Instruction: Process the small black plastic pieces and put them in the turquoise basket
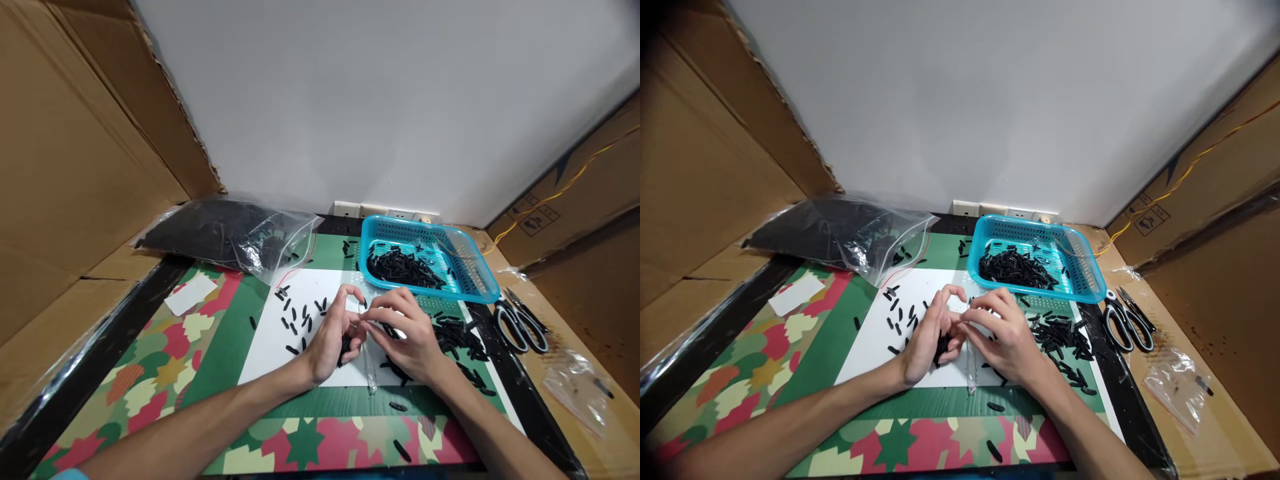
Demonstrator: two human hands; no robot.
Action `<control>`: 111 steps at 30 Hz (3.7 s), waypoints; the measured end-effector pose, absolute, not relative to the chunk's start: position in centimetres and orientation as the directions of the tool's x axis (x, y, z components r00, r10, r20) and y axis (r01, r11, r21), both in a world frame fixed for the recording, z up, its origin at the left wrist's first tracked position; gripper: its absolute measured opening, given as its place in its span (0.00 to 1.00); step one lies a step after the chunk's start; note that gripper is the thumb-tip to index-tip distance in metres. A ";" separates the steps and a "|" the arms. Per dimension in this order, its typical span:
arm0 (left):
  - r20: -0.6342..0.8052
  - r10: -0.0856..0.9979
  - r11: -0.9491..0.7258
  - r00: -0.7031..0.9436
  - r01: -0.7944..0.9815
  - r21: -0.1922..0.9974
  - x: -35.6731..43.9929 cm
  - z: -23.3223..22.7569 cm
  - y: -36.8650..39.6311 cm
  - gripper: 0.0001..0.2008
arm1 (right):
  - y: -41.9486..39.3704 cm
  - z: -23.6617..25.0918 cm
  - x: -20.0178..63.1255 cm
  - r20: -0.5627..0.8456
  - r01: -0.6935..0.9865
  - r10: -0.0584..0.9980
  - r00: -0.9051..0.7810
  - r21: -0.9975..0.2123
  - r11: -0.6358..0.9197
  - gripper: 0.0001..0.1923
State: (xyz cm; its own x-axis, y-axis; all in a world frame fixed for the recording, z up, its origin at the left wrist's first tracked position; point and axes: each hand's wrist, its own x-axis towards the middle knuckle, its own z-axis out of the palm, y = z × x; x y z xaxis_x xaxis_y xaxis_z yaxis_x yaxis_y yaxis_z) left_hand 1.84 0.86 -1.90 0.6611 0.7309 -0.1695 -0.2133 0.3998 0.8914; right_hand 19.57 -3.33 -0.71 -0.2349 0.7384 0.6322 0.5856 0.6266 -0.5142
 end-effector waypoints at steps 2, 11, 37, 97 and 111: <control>-0.160 0.733 0.380 0.661 -0.203 0.902 2.0 -1.9 0.7 0.31 | -3.7 -0.9 18.7 0.563 0.539 0.781 -0.269 -0.584 0.607 0.08; -0.090 0.776 0.275 0.624 -0.206 0.939 2.6 -2.2 -0.1 0.35 | -4.1 -1.1 17.6 0.343 0.429 0.915 -0.214 -0.808 0.403 0.03; -0.247 0.669 0.481 0.701 -0.155 0.863 1.7 -1.5 0.8 0.27 | -4.5 -0.6 18.1 0.327 0.464 0.927 -0.183 -0.803 0.375 0.08; -0.103 0.793 0.280 0.601 -0.209 0.937 1.9 -1.5 0.6 0.17 | -3.8 -0.7 20.0 0.290 0.202 0.956 0.033 -0.939 0.278 0.02; -0.082 0.786 0.263 0.612 -0.211 0.942 1.8 -1.3 0.5 0.17 | -3.8 -0.6 19.9 0.263 0.215 0.964 0.050 -0.945 0.247 0.05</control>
State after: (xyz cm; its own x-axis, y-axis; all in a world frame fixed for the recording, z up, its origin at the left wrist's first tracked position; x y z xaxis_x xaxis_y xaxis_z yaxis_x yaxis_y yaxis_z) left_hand 1.85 0.46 -1.30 0.6125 0.7862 -0.0823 -0.2107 0.2628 0.9416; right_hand 19.89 -3.84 -0.55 0.0503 0.9635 0.2628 0.2150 0.2466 -0.9450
